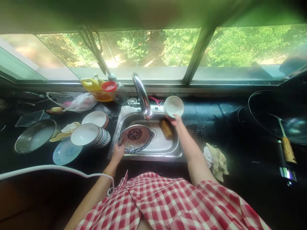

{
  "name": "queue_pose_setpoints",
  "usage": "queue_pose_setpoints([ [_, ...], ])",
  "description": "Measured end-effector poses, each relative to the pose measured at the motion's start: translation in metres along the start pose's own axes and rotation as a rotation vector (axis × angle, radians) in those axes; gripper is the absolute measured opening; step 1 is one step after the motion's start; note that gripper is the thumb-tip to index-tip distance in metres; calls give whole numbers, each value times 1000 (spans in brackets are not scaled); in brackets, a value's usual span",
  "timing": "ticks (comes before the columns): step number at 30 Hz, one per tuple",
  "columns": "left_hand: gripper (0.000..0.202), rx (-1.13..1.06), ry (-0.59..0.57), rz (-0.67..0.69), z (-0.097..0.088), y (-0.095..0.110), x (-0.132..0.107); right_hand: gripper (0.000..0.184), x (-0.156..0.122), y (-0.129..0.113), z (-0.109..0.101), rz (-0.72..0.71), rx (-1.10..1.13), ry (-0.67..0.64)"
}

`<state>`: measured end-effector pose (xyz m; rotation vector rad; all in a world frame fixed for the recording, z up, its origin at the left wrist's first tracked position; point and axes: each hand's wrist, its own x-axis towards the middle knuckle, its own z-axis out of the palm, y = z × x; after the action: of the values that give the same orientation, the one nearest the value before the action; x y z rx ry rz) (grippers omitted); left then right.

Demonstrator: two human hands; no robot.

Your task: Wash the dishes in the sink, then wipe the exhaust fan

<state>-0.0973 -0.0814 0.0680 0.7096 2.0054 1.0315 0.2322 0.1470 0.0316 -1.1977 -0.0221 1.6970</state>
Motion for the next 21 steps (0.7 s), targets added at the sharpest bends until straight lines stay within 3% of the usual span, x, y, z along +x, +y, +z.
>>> queue_pose_setpoints([
  [6,41,-325,166,-79,-3,2,1,34,-78,97,-12,321,245,-380],
  [11,32,-393,225,-79,-17,9,13,31,-118,172,-3,443,472,-483],
  [14,23,-331,281,14,-25,9,22,33,-132,188,-1,448,542,-485],
  [16,21,-301,240,71,-29,7,25,34,-142,187,-3,397,514,-475],
  [19,18,-328,37,-11,-28,6,21,33,-162,176,-15,244,374,-388],
  [21,18,-351,-129,-127,-24,8,12,32,-182,169,-34,116,286,-235],
])
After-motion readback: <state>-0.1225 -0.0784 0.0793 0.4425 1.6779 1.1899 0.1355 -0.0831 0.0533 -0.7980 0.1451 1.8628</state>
